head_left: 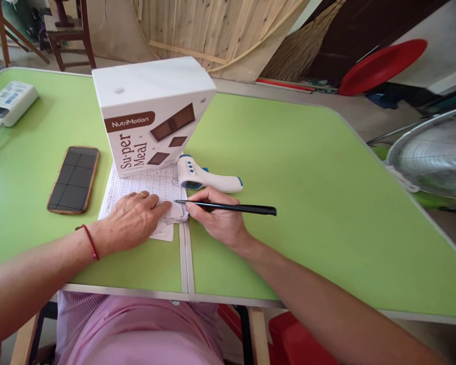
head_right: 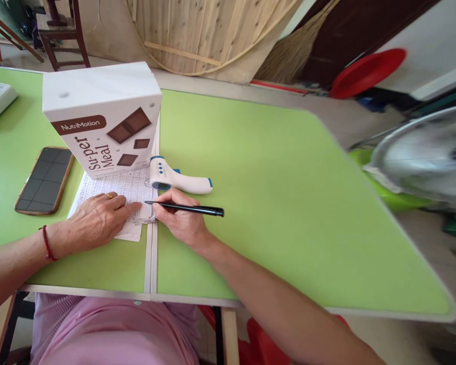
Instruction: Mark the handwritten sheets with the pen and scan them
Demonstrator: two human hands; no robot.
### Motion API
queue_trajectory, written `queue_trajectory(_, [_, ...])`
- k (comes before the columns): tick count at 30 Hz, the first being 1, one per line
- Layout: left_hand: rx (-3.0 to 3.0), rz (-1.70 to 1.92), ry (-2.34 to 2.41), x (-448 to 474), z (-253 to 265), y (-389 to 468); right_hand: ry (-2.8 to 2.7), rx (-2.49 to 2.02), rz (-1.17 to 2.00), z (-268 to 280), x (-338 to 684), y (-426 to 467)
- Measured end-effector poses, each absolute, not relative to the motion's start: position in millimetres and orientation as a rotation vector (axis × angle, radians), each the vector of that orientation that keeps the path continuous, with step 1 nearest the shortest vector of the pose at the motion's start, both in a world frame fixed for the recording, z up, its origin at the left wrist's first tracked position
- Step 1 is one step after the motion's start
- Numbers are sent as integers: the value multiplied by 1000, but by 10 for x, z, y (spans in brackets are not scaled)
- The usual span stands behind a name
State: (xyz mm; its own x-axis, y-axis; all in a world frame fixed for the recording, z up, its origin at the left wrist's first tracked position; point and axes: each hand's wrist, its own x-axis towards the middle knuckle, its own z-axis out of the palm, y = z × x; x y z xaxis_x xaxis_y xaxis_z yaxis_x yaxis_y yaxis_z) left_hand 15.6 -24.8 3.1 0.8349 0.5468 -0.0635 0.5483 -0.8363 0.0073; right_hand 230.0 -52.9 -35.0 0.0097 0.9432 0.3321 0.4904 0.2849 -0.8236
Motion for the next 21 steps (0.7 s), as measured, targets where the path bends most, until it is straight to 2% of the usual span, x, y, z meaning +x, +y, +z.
queue_trajectory(21, [2969, -120, 898, 160, 48, -244, -1607, -1331, 590, -353, 2303, -531])
